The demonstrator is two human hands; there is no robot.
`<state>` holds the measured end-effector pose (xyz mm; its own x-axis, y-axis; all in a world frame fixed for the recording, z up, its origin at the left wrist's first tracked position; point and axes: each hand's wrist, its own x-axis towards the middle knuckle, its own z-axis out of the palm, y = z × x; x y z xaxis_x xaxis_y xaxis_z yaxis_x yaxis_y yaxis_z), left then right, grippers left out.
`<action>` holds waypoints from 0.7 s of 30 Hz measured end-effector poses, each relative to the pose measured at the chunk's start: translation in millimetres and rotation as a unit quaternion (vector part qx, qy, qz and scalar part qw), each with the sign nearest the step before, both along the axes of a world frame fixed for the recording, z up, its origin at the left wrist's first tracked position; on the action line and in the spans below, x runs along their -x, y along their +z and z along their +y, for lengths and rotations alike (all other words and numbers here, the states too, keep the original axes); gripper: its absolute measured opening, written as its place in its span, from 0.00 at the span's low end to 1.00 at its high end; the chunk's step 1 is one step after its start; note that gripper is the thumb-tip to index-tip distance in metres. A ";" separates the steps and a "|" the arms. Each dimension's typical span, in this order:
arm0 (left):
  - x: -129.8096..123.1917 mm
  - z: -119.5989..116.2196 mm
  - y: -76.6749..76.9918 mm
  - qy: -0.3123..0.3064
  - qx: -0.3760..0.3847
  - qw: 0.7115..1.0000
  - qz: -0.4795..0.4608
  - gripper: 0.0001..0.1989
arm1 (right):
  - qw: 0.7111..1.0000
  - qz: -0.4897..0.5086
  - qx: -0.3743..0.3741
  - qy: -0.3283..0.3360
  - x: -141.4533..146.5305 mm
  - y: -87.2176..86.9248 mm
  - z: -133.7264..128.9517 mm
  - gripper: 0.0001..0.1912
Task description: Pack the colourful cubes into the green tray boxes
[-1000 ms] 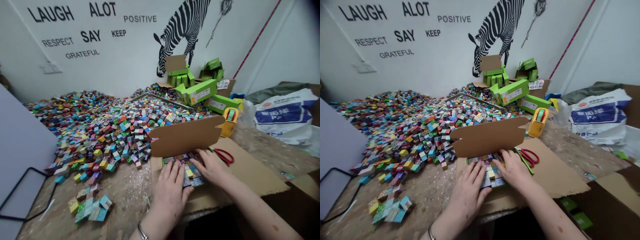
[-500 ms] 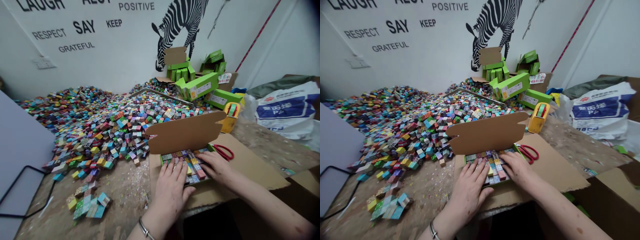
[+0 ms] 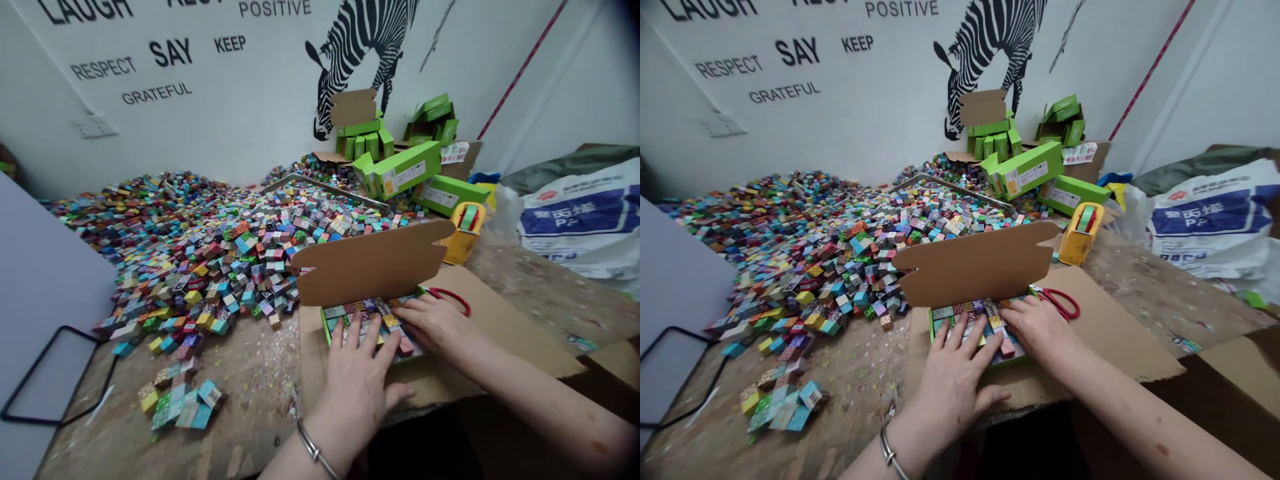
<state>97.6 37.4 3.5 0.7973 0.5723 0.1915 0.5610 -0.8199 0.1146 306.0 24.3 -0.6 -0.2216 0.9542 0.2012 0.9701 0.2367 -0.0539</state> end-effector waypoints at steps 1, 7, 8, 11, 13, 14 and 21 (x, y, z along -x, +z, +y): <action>-0.7 0.0 -2.1 0.000 0.001 1.000 0.001 0.37 | 1.000 -0.011 -0.003 -0.018 -0.4 2.9 -0.6 0.11; 0.2 -1.5 -3.9 0.013 -0.015 1.000 0.008 0.41 | 0.986 0.158 -0.041 -0.023 5.9 12.1 7.1 0.14; 1.0 -2.0 -3.1 0.022 -0.017 1.000 0.011 0.43 | 0.983 0.182 -0.029 -0.012 9.1 12.1 10.3 0.14; 4.9 -3.0 -2.4 0.038 -0.019 0.999 0.025 0.46 | 0.987 0.162 -0.002 0.005 19.0 10.7 18.9 0.12; 7.6 -2.9 -4.0 0.035 -0.026 0.999 0.029 0.45 | 0.992 0.123 -0.006 0.013 23.5 9.1 22.0 0.11; 8.5 -2.7 -5.2 0.034 -0.030 0.999 0.028 0.45 | 0.994 0.110 -0.011 0.015 25.0 8.3 22.8 0.11; 7.9 -9.4 -6.0 0.051 -0.014 0.999 0.007 0.45 | 0.993 0.106 -0.040 0.038 22.2 0.1 22.7 0.13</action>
<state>89.7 27.9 -2.6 0.7375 0.6454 0.1991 0.6433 -0.7610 0.0840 283.9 47.1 -0.5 -0.2360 0.9156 0.3256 0.9182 0.3198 -0.2337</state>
